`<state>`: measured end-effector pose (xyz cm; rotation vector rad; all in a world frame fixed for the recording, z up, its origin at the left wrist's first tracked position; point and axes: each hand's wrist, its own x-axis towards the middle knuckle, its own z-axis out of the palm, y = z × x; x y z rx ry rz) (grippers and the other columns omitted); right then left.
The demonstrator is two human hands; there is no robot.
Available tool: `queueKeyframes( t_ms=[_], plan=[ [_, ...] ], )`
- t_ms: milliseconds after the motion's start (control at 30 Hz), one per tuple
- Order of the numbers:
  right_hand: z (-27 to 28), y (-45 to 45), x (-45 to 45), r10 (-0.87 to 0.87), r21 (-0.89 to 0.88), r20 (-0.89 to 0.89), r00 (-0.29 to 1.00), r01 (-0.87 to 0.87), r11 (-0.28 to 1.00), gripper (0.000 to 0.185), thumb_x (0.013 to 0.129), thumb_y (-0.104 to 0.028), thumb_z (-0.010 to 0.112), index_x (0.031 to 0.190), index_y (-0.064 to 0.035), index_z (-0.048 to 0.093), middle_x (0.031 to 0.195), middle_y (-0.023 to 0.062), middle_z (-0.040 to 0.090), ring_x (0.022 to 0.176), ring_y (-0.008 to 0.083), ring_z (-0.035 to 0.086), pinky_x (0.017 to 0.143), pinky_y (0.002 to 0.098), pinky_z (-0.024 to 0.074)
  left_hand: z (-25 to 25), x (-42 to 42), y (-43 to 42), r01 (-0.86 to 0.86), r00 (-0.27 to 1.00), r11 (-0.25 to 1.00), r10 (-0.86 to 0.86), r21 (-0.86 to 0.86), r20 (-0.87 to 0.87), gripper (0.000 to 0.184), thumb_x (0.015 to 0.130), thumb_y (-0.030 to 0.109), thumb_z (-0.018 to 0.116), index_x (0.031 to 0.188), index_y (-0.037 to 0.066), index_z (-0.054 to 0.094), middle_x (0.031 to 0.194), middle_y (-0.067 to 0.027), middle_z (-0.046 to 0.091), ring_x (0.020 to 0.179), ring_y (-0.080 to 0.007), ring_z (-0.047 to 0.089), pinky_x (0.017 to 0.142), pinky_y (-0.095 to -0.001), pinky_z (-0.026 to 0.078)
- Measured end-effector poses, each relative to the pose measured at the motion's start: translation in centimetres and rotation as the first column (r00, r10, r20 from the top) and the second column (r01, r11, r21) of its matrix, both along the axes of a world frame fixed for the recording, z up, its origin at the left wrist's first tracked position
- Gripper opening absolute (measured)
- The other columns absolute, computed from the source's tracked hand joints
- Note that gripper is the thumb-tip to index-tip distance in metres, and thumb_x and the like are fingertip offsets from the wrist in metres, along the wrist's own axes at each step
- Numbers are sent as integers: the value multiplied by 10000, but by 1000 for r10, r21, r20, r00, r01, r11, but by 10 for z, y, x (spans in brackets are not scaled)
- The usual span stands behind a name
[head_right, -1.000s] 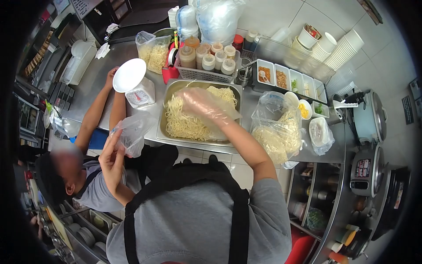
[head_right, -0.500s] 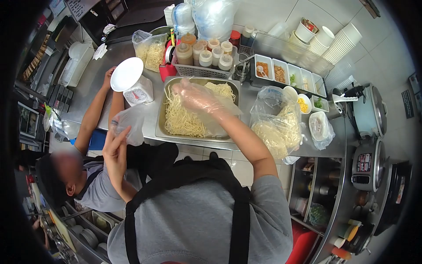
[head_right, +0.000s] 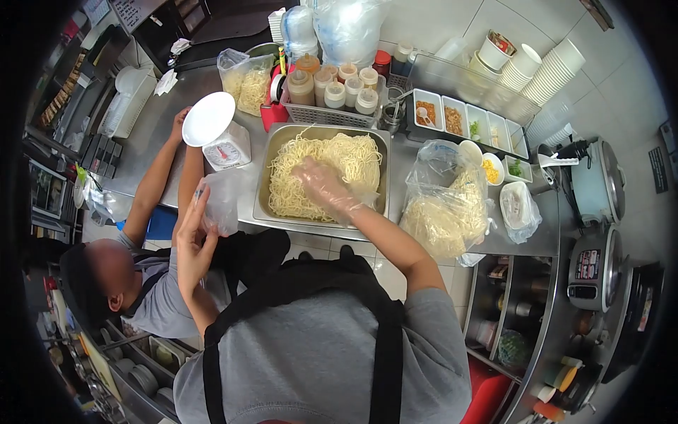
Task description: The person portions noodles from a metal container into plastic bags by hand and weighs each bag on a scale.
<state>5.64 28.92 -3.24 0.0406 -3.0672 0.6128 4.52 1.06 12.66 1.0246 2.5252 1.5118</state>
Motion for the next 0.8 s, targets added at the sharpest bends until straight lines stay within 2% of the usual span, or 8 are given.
queueKeyframes(
  t_ms=[200, 300, 400, 533, 567, 667, 733, 800],
  plan=[
    [72, 37, -1, -8, -410, -361, 933, -151, 899, 586, 595, 55, 692, 1152, -79, 568, 1132, 157, 530, 1049, 299, 551, 942, 356, 429, -4, -5, -13, -9, 985, 993, -11, 121, 169, 629, 724, -164, 511, 1323, 24, 459, 1411, -154, 390, 720, -40, 562, 587, -181, 514],
    [156, 34, 12, -190, -690, -186, 964, 10, 724, 524, 669, 87, 639, 1175, -5, 539, 1211, 100, 521, 1102, 170, 518, 945, 285, 416, -5, -8, -13, -40, 988, 992, 21, 119, 156, 649, 741, -163, 516, 1353, 29, 418, 1428, -138, 361, 781, -42, 578, 568, -162, 501],
    [177, 40, 5, -194, -795, -72, 978, 61, 604, 500, 711, 68, 609, 1201, 3, 529, 1215, 86, 534, 1096, 161, 522, 949, 274, 417, -6, -15, -8, 19, 981, 987, -49, 157, 189, 703, 712, -189, 518, 1366, 41, 404, 1440, -132, 346, 785, -30, 571, 581, -159, 495],
    [186, 44, 3, -277, -769, -417, 866, -174, 615, 506, 717, 46, 617, 1214, -4, 535, 1098, 72, 613, 1003, 145, 577, 915, 254, 441, -15, -30, -12, 97, 992, 994, -101, 57, 79, 719, 700, -192, 523, 1368, 45, 405, 1437, -121, 347, 860, -44, 567, 582, -155, 474],
    [187, 53, -3, -228, -903, -346, 910, -258, 343, 522, 710, 30, 633, 1220, 14, 525, 1098, 81, 617, 995, 148, 585, 915, 255, 449, -16, -32, -13, 103, 993, 994, -105, 30, 53, 720, 698, -192, 525, 1368, 44, 406, 1435, -118, 348, 892, -54, 564, 586, -155, 472],
    [198, 57, -13, -226, -920, -345, 911, -280, 275, 541, 697, 29, 650, 1221, 34, 516, 1106, 81, 615, 989, 152, 592, 911, 278, 463, -13, -31, -14, 103, 992, 992, -107, 71, 68, 716, 700, -176, 539, 1368, 40, 402, 1422, -109, 356, 1012, -96, 541, 611, -152, 475],
    [227, 55, -5, -291, -855, -382, 877, -216, 471, 462, 747, 14, 651, 1191, 32, 526, 1094, 102, 617, 965, 152, 603, 858, 291, 497, -11, -29, -7, 108, 988, 974, -127, 197, 86, 713, 704, -157, 553, 1371, 39, 395, 1413, -106, 361, 1080, -116, 513, 620, -144, 474],
    [247, 53, -5, -294, -823, -429, 854, -235, 517, 458, 750, 12, 650, 1191, 33, 525, 1094, 104, 617, 965, 153, 603, 855, 292, 499, -6, -26, -6, 99, 985, 967, -129, 236, 118, 711, 703, -143, 569, 1370, 25, 389, 1396, -112, 376, 1141, -143, 480, 719, -170, 474]
  ],
)
